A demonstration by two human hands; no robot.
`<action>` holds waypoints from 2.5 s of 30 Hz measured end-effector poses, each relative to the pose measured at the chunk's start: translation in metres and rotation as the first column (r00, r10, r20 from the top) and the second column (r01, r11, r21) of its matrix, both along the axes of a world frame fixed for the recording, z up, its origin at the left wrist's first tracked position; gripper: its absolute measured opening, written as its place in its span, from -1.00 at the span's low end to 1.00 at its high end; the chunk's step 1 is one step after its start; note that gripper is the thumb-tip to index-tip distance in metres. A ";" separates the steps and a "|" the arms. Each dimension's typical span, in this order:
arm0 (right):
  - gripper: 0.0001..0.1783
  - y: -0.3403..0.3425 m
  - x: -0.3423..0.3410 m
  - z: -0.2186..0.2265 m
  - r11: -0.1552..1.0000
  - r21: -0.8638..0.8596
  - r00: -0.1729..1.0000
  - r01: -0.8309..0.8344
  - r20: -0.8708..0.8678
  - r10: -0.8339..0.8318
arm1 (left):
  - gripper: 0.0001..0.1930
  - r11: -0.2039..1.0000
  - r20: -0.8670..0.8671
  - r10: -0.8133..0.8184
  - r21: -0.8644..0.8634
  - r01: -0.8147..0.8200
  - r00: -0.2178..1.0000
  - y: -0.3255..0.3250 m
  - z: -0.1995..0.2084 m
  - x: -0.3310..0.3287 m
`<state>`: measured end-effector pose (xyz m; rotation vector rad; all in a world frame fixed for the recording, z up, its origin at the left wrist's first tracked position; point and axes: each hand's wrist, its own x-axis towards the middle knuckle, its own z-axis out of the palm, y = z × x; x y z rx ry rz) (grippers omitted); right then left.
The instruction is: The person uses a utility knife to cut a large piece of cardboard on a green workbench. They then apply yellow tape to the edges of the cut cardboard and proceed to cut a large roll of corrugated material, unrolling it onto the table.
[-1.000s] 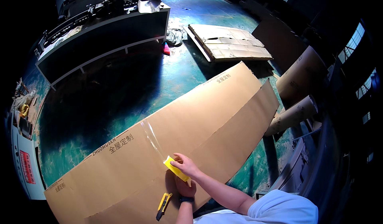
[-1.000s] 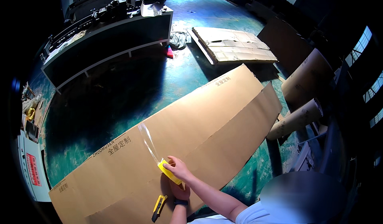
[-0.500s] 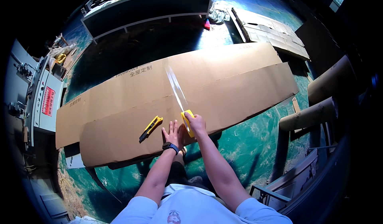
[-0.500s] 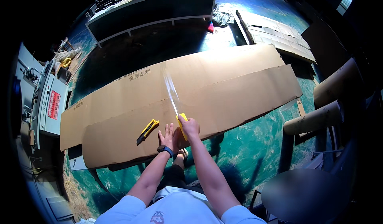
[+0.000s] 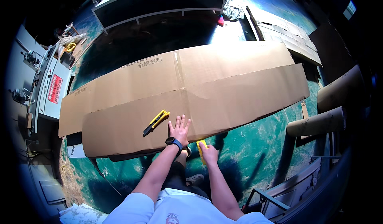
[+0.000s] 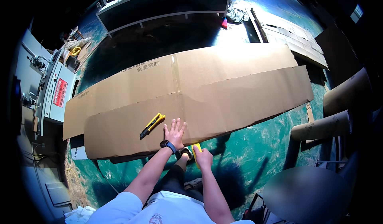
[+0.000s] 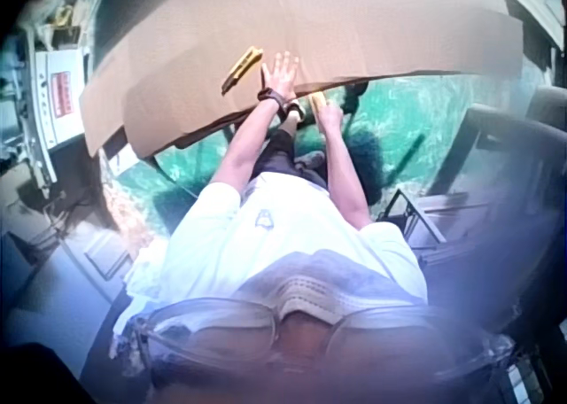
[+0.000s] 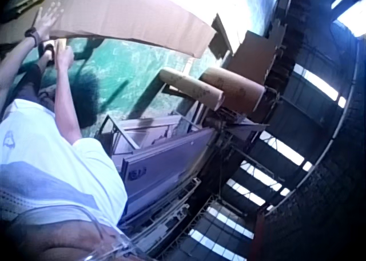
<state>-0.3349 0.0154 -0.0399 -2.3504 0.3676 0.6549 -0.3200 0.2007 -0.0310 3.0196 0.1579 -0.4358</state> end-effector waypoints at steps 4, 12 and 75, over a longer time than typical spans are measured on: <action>-0.17 0.002 0.002 -0.061 0.997 -0.055 0.998 0.062 0.033 -0.060 | 0.02 0.973 0.034 0.038 -0.229 -0.030 0.999 -0.006 -0.016 -0.011; -0.32 -0.035 0.043 -0.011 0.928 -0.175 0.941 -0.328 -0.148 0.304 | -0.09 0.967 0.091 0.201 -0.180 -0.182 0.975 0.046 -0.017 0.215; -0.53 -0.140 0.290 0.104 0.278 0.391 0.374 -0.877 0.193 0.907 | -0.60 -0.399 -0.442 0.789 -0.897 -0.193 0.427 -0.248 0.079 0.078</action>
